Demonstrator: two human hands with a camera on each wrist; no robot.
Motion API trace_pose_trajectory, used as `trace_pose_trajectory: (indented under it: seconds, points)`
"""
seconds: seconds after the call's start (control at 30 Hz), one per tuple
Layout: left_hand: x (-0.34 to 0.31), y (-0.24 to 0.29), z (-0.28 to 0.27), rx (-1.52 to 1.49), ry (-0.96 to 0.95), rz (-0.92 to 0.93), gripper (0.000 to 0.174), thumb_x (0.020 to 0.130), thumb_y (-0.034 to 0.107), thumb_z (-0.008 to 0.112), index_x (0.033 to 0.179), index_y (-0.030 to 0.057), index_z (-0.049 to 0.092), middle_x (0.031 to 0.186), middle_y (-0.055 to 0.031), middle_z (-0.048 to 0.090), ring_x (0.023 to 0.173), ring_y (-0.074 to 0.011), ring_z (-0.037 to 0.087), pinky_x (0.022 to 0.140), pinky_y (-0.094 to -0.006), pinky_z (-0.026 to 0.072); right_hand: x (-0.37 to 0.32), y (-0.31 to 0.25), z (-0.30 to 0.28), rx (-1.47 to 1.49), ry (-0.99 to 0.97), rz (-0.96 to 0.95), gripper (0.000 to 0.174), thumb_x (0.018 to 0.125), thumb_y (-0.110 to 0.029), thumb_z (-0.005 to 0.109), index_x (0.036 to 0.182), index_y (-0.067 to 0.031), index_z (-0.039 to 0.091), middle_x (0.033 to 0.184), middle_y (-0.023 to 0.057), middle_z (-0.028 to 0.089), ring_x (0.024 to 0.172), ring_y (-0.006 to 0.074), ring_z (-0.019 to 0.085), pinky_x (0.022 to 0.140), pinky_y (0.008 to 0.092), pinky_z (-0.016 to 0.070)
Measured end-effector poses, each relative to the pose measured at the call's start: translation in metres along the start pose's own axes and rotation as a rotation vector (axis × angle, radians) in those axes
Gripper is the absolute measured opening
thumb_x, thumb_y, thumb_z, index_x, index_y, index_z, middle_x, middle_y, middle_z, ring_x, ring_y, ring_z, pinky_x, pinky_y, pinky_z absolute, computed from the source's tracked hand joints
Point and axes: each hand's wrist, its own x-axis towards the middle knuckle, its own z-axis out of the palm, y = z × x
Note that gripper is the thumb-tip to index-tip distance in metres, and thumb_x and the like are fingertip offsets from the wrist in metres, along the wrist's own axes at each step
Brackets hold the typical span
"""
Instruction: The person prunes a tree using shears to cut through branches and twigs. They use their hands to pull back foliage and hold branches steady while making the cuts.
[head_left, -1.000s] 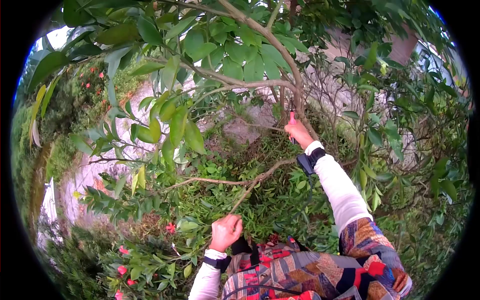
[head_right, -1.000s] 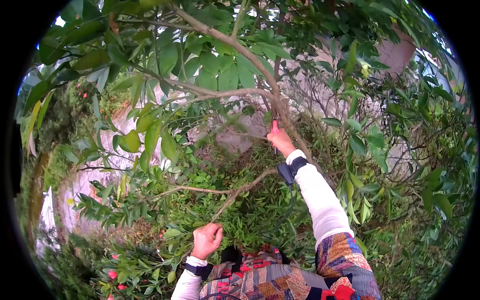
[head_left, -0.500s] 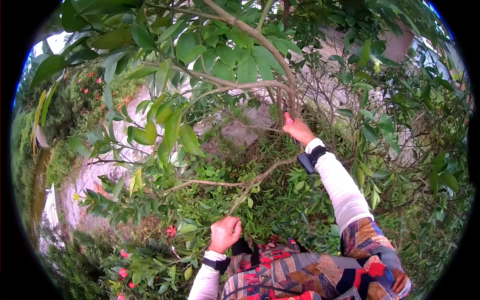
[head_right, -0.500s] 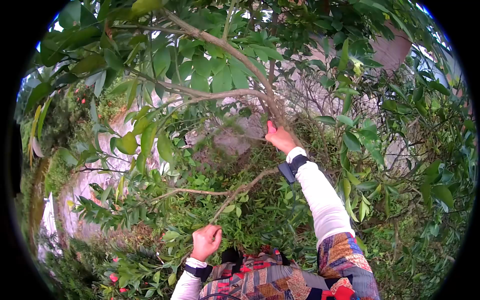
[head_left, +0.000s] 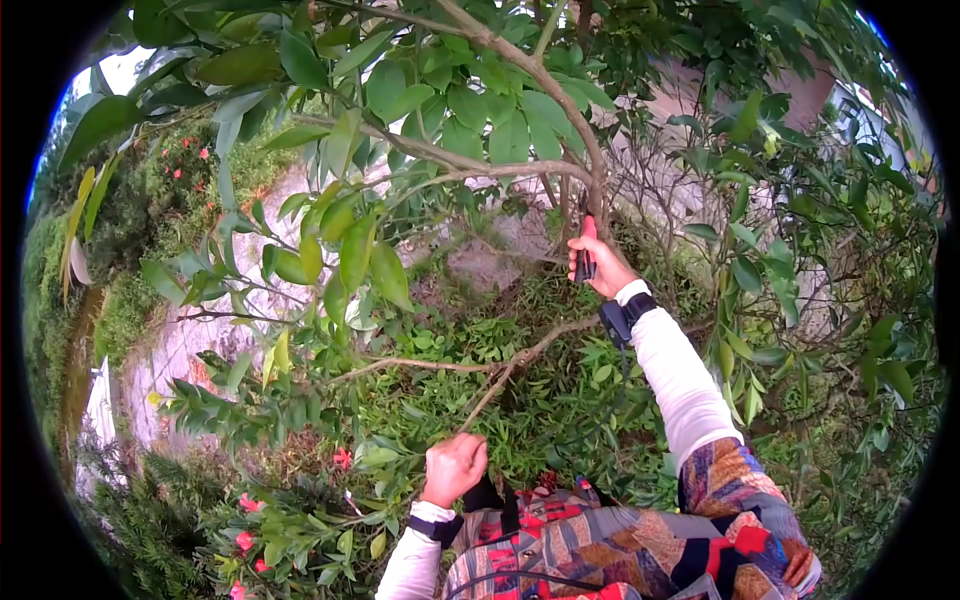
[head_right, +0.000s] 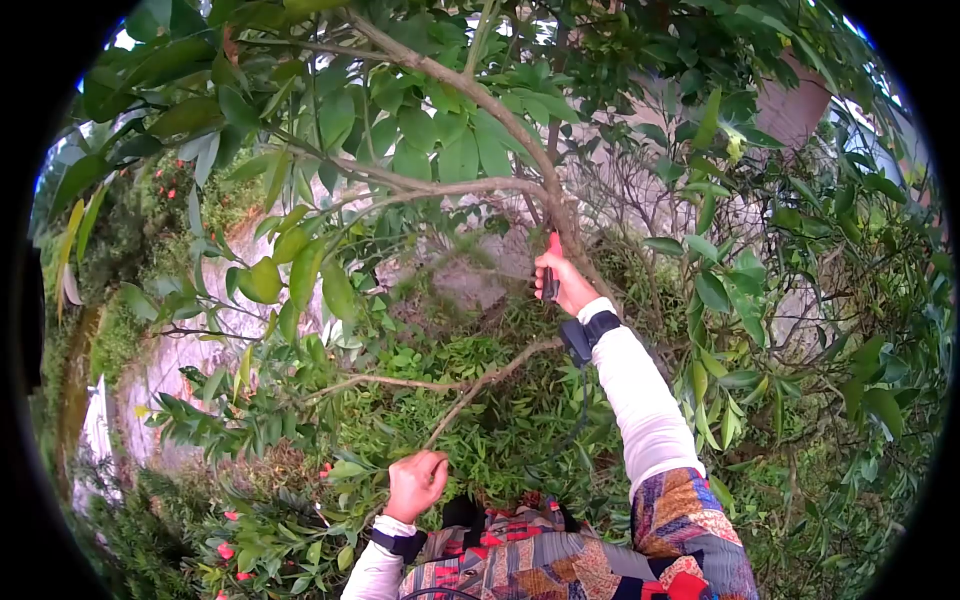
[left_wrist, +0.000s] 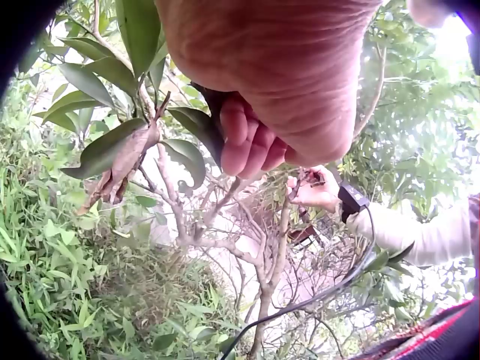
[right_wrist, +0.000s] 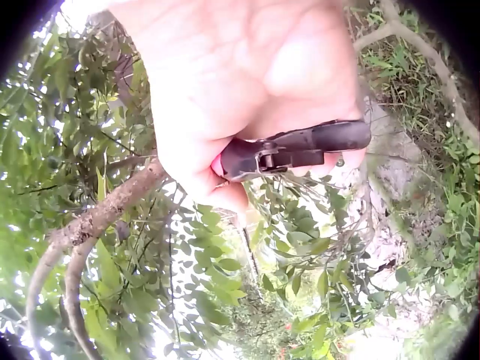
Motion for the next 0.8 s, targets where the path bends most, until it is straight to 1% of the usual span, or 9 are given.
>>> trace_pose_trajectory:
  seconds: [0.27, 0.33, 0.4, 0.43, 0.47, 0.57, 0.7, 0.77, 0.8]
  points:
    - [0.001, -0.001, 0.002, 0.009, 0.004, -0.009, 0.004, 0.086, 0.010, 0.074, 0.088, 0.0070, 0.072, 0.077, -0.0091, 0.069, 0.064, -0.0306, 0.068, 0.060, -0.0391, 0.0556, 0.002, 0.020, 0.016, 0.252, -0.031, -0.018, 0.033, 0.090, -0.040, 0.072, 0.106, -0.0131, 0.062, 0.093, 0.0011, 0.063, 0.086, 0.0184, 0.064, 0.080, 0.0417, 0.0555]
    - [-0.001, -0.001, 0.002, 0.004, -0.006, -0.012, 0.004, 0.087, 0.010, 0.073, 0.088, 0.0067, 0.072, 0.077, -0.0091, 0.069, 0.065, -0.0304, 0.069, 0.060, -0.0392, 0.0557, 0.002, 0.019, 0.016, 0.240, -0.046, -0.012, 0.033, 0.091, -0.041, 0.072, 0.105, -0.0131, 0.061, 0.095, 0.0011, 0.063, 0.085, 0.0178, 0.063, 0.080, 0.0420, 0.0554]
    - [0.001, 0.002, 0.000, 0.005, -0.011, -0.014, 0.004, 0.087, 0.010, 0.073, 0.088, 0.0066, 0.072, 0.077, -0.0091, 0.069, 0.065, -0.0304, 0.069, 0.060, -0.0393, 0.0557, 0.004, 0.013, 0.018, 0.194, -0.028, 0.001, 0.033, 0.091, -0.040, 0.072, 0.104, -0.0131, 0.060, 0.091, 0.0006, 0.061, 0.083, 0.0172, 0.062, 0.079, 0.0413, 0.0551]
    - [0.001, 0.003, -0.001, 0.006, -0.015, -0.016, 0.004, 0.087, 0.009, 0.073, 0.088, 0.0065, 0.072, 0.077, -0.0091, 0.069, 0.065, -0.0305, 0.069, 0.060, -0.0394, 0.0557, 0.004, 0.010, 0.019, 0.156, 0.002, -0.004, 0.031, 0.091, -0.039, 0.071, 0.101, -0.0137, 0.057, 0.085, -0.0008, 0.057, 0.077, 0.0161, 0.060, 0.076, 0.0391, 0.0537]
    - [0.001, 0.003, -0.001, 0.006, -0.019, -0.016, 0.004, 0.087, 0.009, 0.073, 0.088, 0.0065, 0.072, 0.077, -0.0091, 0.069, 0.065, -0.0305, 0.069, 0.060, -0.0394, 0.0557, 0.004, 0.007, 0.020, 0.158, 0.004, -0.003, 0.031, 0.091, -0.039, 0.071, 0.101, -0.0137, 0.057, 0.085, -0.0008, 0.057, 0.077, 0.0161, 0.060, 0.076, 0.0391, 0.0537]
    - [0.001, 0.001, 0.001, 0.002, -0.004, -0.012, 0.004, 0.087, 0.010, 0.073, 0.088, 0.0066, 0.072, 0.077, -0.0092, 0.069, 0.066, -0.0306, 0.069, 0.061, -0.0395, 0.0558, 0.005, 0.002, 0.018, 0.159, -0.023, -0.019, 0.029, 0.092, -0.037, 0.071, 0.094, -0.0145, 0.053, 0.080, -0.0024, 0.055, 0.069, 0.0139, 0.057, 0.067, 0.0363, 0.0492]
    - [0.002, 0.001, -0.001, 0.011, -0.004, -0.008, 0.003, 0.087, 0.009, 0.073, 0.088, 0.0068, 0.072, 0.077, -0.0095, 0.069, 0.066, -0.0308, 0.069, 0.061, -0.0398, 0.0557, 0.008, 0.009, 0.016, 0.214, -0.012, -0.025, 0.026, 0.093, -0.033, 0.070, 0.094, -0.0140, 0.052, 0.078, -0.0021, 0.054, 0.065, 0.0136, 0.055, 0.061, 0.0345, 0.0477]
    - [0.002, 0.003, -0.001, 0.018, -0.011, -0.013, 0.003, 0.087, 0.009, 0.073, 0.088, 0.0068, 0.072, 0.077, -0.0096, 0.069, 0.066, -0.0308, 0.069, 0.061, -0.0399, 0.0557, 0.010, 0.013, 0.008, 0.173, -0.048, -0.001, 0.023, 0.094, -0.028, 0.069, 0.094, -0.0134, 0.051, 0.075, -0.0022, 0.053, 0.059, 0.0126, 0.053, 0.053, 0.0315, 0.0446]
    - [0.003, 0.003, -0.001, 0.013, -0.009, -0.016, 0.003, 0.087, 0.009, 0.073, 0.088, 0.0068, 0.072, 0.077, -0.0096, 0.069, 0.066, -0.0309, 0.069, 0.061, -0.0399, 0.0556, 0.006, 0.014, 0.011, 0.175, -0.048, -0.002, 0.023, 0.094, -0.028, 0.069, 0.094, -0.0134, 0.051, 0.075, -0.0022, 0.053, 0.059, 0.0126, 0.053, 0.053, 0.0315, 0.0446]
